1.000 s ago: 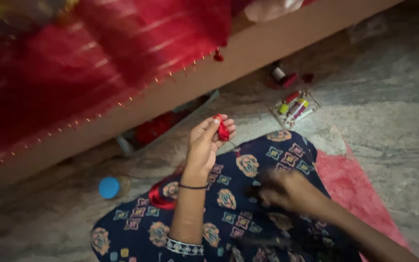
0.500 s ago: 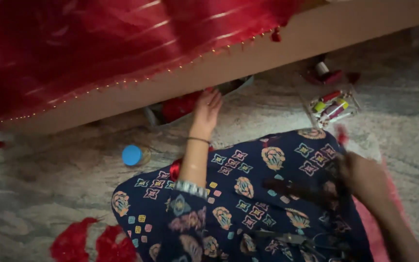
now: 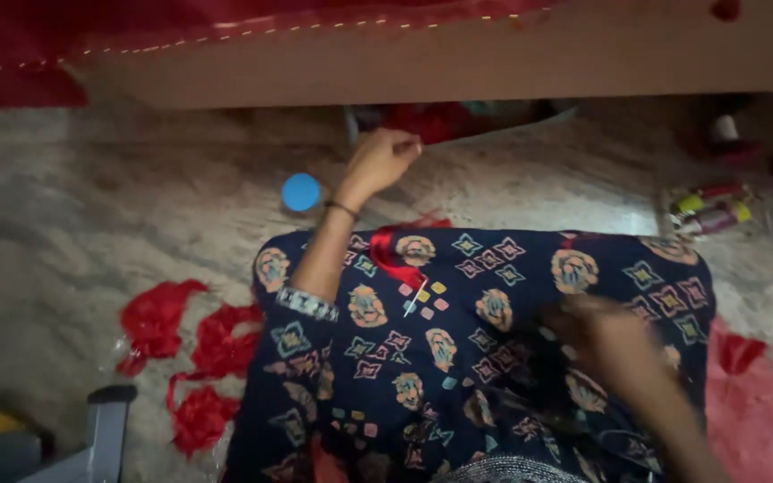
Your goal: Measure and attach a decorative red ribbon border to the edge of a piece of red fabric.
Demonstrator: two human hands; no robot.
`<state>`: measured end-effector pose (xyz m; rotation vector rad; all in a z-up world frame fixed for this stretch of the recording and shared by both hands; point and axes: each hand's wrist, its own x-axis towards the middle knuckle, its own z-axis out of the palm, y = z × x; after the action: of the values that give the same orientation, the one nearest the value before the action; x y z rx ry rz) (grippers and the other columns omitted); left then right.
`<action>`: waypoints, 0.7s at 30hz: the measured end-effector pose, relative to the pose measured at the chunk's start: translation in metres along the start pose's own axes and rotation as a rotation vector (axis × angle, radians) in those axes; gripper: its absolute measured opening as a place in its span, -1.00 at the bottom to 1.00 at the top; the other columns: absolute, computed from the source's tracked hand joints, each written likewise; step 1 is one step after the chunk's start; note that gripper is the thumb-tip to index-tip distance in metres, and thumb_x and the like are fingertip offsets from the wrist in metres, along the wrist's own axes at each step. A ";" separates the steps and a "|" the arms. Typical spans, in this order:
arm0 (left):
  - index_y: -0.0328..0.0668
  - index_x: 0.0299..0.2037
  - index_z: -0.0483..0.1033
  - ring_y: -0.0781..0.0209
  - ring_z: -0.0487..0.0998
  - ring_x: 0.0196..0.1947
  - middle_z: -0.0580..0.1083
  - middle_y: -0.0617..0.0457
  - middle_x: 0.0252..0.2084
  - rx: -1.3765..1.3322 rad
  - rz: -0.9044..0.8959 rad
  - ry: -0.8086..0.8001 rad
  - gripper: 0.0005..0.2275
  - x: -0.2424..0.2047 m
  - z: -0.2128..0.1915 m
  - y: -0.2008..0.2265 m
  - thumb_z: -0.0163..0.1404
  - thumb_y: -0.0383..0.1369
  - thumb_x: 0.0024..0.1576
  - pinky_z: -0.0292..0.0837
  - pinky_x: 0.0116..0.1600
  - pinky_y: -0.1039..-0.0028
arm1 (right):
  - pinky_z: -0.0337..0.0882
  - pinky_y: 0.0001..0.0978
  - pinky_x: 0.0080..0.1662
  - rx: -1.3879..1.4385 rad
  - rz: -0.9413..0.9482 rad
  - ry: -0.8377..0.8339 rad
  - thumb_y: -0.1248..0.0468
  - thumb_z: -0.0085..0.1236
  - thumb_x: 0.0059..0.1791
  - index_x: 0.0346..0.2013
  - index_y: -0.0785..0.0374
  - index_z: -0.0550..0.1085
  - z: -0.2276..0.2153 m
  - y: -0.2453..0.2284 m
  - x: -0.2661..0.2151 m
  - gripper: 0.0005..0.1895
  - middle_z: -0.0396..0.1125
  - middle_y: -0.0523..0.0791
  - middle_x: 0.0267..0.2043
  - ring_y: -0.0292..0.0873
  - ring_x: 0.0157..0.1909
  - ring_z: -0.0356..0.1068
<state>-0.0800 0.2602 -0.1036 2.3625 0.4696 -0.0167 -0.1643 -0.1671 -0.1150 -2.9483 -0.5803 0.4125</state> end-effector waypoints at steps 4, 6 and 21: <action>-0.15 0.02 0.64 -0.14 0.64 -0.20 0.61 -0.20 -0.23 0.208 0.451 0.128 -0.67 -0.067 -0.061 0.026 0.14 -0.19 0.12 0.49 -0.05 0.20 | 0.52 -0.16 -0.09 0.425 -0.741 -0.013 0.29 0.18 -0.06 -0.14 0.21 0.57 0.041 -0.119 0.043 -0.79 0.48 -0.01 -0.08 0.02 -0.11 0.53; -0.16 0.03 0.64 -0.17 0.64 -0.14 0.61 -0.23 -0.14 0.211 0.520 0.116 -0.68 -0.094 -0.078 0.040 0.14 -0.20 0.12 0.49 0.03 0.18 | 0.50 -0.10 -0.11 0.245 -0.822 -0.050 0.30 0.10 -0.05 -0.20 0.23 0.57 0.070 -0.156 0.052 -0.82 0.46 -0.02 -0.07 0.04 -0.10 0.50; -0.25 0.04 0.59 0.03 0.68 -0.14 0.61 -0.18 -0.07 0.003 0.368 -0.210 -0.74 -0.141 -0.026 0.088 0.02 -0.38 0.18 0.55 -0.03 0.38 | 0.49 -0.17 -0.10 0.033 -0.951 0.071 0.30 0.24 -0.09 -0.35 0.31 0.54 0.082 -0.139 0.042 -0.88 0.39 -0.01 -0.09 0.00 -0.10 0.46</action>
<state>-0.1850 0.1715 -0.0070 2.3832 -0.0688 -0.0941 -0.1995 -0.0183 -0.1818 -2.2596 -1.7698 0.1909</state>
